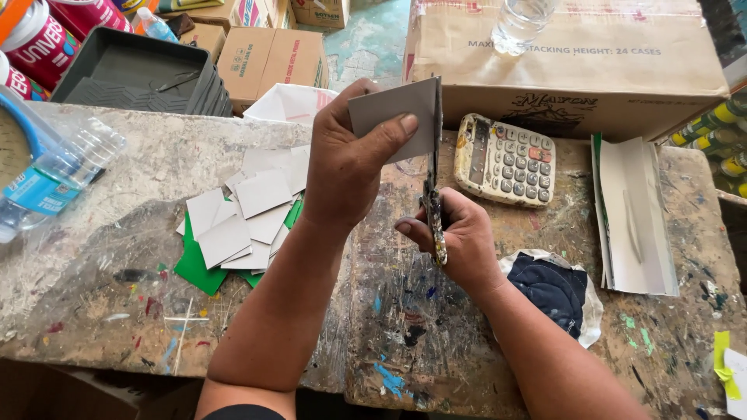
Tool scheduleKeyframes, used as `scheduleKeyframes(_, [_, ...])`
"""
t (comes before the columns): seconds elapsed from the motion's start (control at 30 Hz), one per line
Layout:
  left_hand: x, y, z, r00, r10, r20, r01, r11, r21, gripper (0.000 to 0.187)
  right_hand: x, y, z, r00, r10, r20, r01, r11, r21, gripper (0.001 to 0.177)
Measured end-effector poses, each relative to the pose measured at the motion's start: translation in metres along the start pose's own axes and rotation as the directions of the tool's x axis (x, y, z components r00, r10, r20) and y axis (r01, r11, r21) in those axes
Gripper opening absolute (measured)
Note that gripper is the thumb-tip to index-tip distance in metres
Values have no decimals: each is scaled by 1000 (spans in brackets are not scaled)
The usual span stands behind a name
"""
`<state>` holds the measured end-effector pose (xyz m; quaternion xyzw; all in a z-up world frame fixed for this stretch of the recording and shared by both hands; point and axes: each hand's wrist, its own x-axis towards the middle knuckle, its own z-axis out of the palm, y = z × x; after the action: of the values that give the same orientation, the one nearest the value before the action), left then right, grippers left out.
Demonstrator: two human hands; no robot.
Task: Cutting cardboard sheets into small rectangular labels using scissors at a workbench
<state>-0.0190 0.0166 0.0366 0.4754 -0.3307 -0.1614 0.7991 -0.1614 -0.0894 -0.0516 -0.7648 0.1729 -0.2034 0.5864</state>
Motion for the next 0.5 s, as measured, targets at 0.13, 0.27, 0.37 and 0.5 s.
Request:
scheduleKeyframes(0.13, [0,1,-1,997,-19,69,25,996,-82,21,1,0,0,1000,-12,-6,12,1000,13,32])
scheduleKeyframes(0.27, [1,-3,-5,995,-15,97,22,998,-66,20,-1,-5,-2,999,-50,1,50,997,-51,32])
scheduleKeyframes(0.37, [-1,-10,-5,988,-27,155,37,998,-60,20,-1,-5,-4,1000,-28,-8,28,999,-36,36])
scheduleKeyframes(0.5, [-1,-16,-1,983,-79,166,88,995,-51,16,1,0,-5,999,-29,-14,28,1000,-4,36])
